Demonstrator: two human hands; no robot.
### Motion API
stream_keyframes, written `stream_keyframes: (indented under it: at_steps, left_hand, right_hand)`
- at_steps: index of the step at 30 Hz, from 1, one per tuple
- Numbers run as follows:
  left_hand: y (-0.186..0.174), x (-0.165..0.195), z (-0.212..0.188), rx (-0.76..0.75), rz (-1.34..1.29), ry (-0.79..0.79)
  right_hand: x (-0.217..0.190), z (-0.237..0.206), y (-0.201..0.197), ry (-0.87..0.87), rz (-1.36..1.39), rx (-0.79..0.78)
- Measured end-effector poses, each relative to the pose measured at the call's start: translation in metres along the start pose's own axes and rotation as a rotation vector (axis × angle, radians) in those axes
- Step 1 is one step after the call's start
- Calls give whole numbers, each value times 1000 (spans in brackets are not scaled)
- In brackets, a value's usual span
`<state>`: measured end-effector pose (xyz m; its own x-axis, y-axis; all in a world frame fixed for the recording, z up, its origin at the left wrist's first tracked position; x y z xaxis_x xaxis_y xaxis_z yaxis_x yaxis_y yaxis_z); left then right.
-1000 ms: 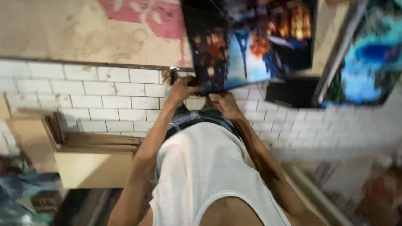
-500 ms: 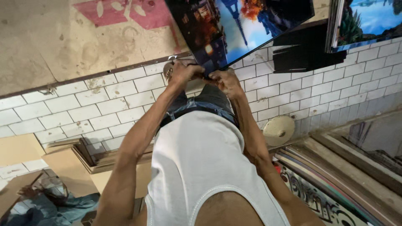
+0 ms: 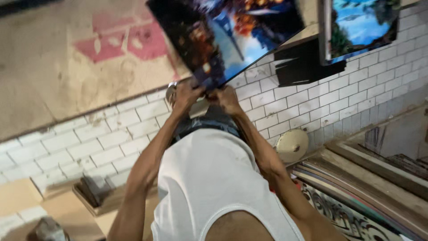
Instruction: The person applies glue to the inner edge of a black frame using a squeeze bottle, then places a printed image into the frame and stacks it on a pile of completed frames. This process is repeated for several different images.
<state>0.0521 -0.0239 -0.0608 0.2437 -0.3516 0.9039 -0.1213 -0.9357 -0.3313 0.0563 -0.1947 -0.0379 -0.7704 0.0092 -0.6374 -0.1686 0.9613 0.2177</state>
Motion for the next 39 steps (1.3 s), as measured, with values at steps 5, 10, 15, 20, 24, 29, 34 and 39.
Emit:
stream_keyframes:
  at_steps: [5, 10, 15, 20, 24, 29, 34, 39]
  left_hand:
    - [-8, 4, -9, 203, 193, 10]
    - [-21, 19, -10, 263, 65, -15]
    - [-60, 47, -5, 349, 218, -245]
    - [-60, 89, 40, 817, 193, 93]
    - [-60, 56, 65, 907, 117, -232]
    - [-94, 7, 73, 1099, -516, -48]
    - [-103, 54, 35, 916, -572, -177]
    - [-185, 194, 7, 957, 114, -61]
  right_hand:
    - [-32, -14, -50, -103, -205, -201]
    - [-137, -18, -199, -368, -385, 361]
    - [-232, 48, -264, -445, -1229, 830]
    - [-241, 100, -239, -412, -1182, 620]
    - [-237, 116, -232, -209, -1050, 574]
    - [-234, 98, -201, -269, -559, 490]
    - [-276, 17, -168, -343, -465, 532]
    - [-401, -56, -145, -747, -733, 443]
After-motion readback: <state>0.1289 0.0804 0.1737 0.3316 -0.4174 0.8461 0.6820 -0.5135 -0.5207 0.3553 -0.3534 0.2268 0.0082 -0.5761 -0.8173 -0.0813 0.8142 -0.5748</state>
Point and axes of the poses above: each hand's wrist, its own z-axis towards the middle knuckle, its own y-axis out of the palm, x = y × z, the point moved 3 cm from there along z, towards the middle knuckle, and after that the axes turned 8 degrees about y, right-handed, at the moved point
